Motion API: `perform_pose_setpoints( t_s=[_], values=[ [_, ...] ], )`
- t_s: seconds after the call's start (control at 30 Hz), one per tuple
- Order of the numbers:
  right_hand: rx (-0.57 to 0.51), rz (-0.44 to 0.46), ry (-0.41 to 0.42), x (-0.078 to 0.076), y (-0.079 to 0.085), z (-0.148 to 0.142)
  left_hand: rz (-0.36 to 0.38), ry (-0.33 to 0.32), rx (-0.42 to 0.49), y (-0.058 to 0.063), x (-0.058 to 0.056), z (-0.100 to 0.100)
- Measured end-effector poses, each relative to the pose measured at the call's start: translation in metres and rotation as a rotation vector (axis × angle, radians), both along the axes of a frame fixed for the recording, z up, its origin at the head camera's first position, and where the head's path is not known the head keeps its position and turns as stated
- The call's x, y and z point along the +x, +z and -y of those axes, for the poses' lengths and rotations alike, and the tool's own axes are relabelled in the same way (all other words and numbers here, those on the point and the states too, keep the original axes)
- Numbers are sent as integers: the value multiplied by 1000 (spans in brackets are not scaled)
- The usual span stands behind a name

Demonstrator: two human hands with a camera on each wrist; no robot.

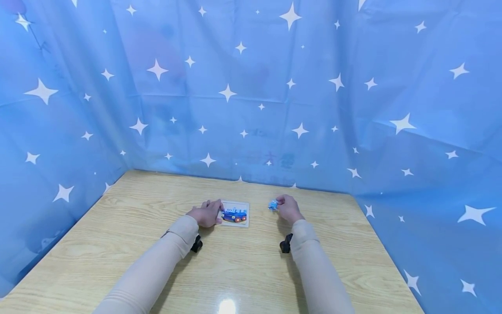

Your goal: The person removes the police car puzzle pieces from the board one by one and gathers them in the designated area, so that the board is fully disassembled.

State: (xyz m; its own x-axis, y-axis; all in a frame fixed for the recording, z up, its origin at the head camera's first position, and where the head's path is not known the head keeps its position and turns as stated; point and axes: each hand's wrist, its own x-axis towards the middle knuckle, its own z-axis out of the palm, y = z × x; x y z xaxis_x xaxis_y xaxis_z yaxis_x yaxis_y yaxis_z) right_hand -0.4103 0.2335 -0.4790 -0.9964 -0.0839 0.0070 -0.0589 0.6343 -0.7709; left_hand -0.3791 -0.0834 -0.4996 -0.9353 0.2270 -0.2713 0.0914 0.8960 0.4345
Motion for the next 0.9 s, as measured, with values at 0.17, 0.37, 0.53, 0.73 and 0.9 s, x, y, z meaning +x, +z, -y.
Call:
perform_pose_setpoints(
  t_s=[0.17, 0.37, 0.53, 0.73, 0.9],
  values=[
    [19, 8, -3, 1, 2, -12, 0, 4, 4, 1, 1, 2],
    [25, 17, -3, -2, 3, -25, 2, 10, 5, 2, 1, 3],
    [25, 21, -19, -4, 2, -36, 18, 7, 9, 2, 0, 4],
    [14, 37, -15, -2, 5, -49, 23, -3, 0, 1, -1, 2],
    [28, 45, -22, -1, 8, -61, 17, 2, 5, 3, 2, 1]
  ],
)
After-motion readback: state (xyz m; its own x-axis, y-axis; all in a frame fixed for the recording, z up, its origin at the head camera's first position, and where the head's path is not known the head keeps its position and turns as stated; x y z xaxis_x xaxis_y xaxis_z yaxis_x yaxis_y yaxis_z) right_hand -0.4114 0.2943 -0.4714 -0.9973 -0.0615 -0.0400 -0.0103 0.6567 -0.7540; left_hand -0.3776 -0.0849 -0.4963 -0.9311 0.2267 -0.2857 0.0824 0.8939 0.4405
